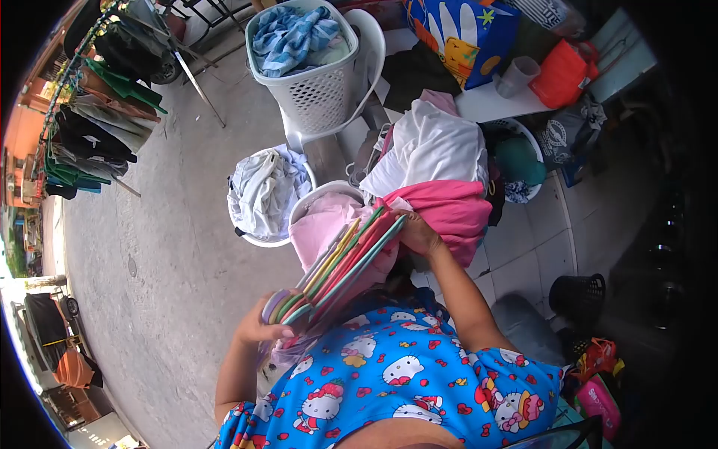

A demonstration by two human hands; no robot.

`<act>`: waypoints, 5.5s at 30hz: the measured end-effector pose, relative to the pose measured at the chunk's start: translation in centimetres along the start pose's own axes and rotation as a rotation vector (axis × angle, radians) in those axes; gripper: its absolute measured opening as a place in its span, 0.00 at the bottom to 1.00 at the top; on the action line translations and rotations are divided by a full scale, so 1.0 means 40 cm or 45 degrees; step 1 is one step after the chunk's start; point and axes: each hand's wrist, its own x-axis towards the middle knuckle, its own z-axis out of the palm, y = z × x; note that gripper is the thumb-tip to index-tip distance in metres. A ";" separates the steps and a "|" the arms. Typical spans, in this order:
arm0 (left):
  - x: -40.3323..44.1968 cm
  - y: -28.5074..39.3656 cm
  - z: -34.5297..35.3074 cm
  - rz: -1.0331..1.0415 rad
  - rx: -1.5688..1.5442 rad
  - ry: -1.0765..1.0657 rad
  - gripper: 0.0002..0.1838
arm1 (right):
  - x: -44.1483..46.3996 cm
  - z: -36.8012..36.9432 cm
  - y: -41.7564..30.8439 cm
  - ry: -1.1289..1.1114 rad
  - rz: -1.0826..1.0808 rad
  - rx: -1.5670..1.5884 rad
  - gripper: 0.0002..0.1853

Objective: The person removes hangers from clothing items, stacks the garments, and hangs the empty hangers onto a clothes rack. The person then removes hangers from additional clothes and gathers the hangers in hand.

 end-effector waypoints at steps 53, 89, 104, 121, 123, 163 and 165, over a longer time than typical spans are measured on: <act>0.230 0.054 -0.055 0.900 0.106 0.998 0.06 | -0.042 0.230 0.108 -0.049 -0.693 -1.836 0.23; 0.392 -0.075 -0.072 0.922 1.252 1.338 0.05 | -0.120 0.164 0.016 0.301 -0.506 -0.446 0.10; 0.068 0.157 -0.281 1.386 -0.101 1.536 0.09 | -0.265 0.176 -0.356 0.374 -0.733 -0.327 0.10; 0.092 0.074 -0.166 1.185 -0.079 1.036 0.05 | -0.008 0.282 0.022 0.083 -0.680 -1.553 0.20; 0.095 0.073 -0.154 1.176 0.009 0.994 0.06 | 0.019 0.280 0.022 -0.310 -0.745 -1.608 0.25; 0.213 0.014 -0.146 1.261 -1.098 0.110 0.09 | 0.047 0.181 0.183 -0.015 -0.688 -1.830 0.05; 0.197 0.036 -0.151 1.287 -0.858 0.235 0.09 | 0.020 0.086 0.218 0.081 -0.397 -2.231 0.04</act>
